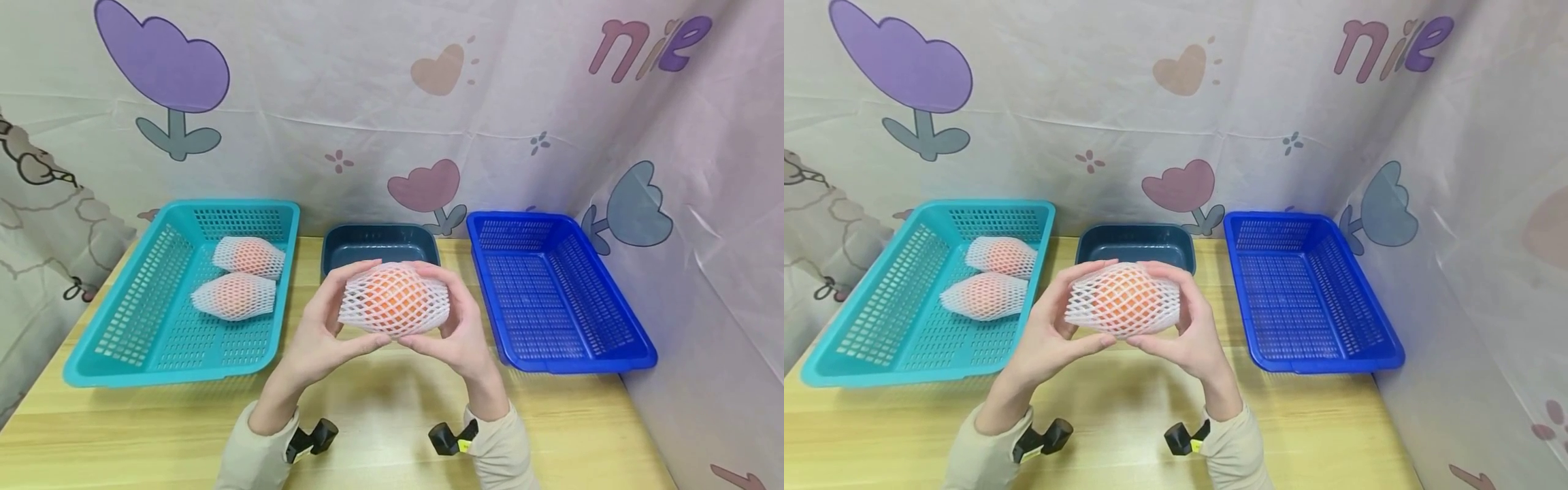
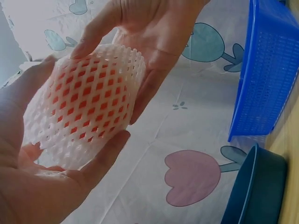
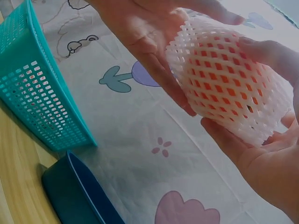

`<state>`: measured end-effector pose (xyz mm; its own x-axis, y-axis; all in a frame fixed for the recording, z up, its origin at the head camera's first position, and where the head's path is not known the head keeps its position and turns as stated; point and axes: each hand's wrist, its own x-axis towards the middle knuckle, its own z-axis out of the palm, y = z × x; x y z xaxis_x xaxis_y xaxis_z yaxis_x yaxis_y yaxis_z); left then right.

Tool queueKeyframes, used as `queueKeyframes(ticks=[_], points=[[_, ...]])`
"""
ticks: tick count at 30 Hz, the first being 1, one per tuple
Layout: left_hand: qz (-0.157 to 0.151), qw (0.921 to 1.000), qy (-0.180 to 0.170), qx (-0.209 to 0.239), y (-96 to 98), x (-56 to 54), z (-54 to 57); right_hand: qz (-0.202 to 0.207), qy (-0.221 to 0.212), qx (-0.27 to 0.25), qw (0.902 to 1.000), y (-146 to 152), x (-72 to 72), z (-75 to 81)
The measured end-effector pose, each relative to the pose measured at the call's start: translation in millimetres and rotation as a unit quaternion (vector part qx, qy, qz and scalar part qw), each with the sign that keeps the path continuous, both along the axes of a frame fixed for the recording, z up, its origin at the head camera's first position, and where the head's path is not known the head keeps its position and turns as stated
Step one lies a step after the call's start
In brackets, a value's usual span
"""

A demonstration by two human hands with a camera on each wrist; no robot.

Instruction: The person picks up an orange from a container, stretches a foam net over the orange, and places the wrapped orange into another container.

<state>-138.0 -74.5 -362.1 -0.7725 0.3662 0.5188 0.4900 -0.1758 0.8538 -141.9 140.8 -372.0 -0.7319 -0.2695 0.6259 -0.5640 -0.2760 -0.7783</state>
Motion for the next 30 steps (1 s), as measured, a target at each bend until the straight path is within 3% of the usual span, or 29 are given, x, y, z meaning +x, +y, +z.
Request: queueKeyframes(ticks=[4, 10, 24, 30], points=[[-0.004, 0.9994, -0.035, 0.007, 0.1, -0.2, -1.3, 0.002, 0.018, -0.009, 0.9998, -0.9, -0.2, 0.3], [-0.008, 0.9987, -0.048, 0.014, 0.7, 0.0, -1.7, -0.012, 0.03, 0.006, 0.9995, -1.9, 2.0, 1.5], [0.051, 0.9967, -0.022, 0.06, 2.9, 3.8, 4.9, -0.028, 0.022, 0.009, 0.9993, -4.5, 5.6, -3.4], [0.061, 0.9941, -0.008, 0.089, 4.4, 2.8, 7.6, -0.03, -0.015, -0.024, 0.9991, -7.0, 8.3, -6.4]])
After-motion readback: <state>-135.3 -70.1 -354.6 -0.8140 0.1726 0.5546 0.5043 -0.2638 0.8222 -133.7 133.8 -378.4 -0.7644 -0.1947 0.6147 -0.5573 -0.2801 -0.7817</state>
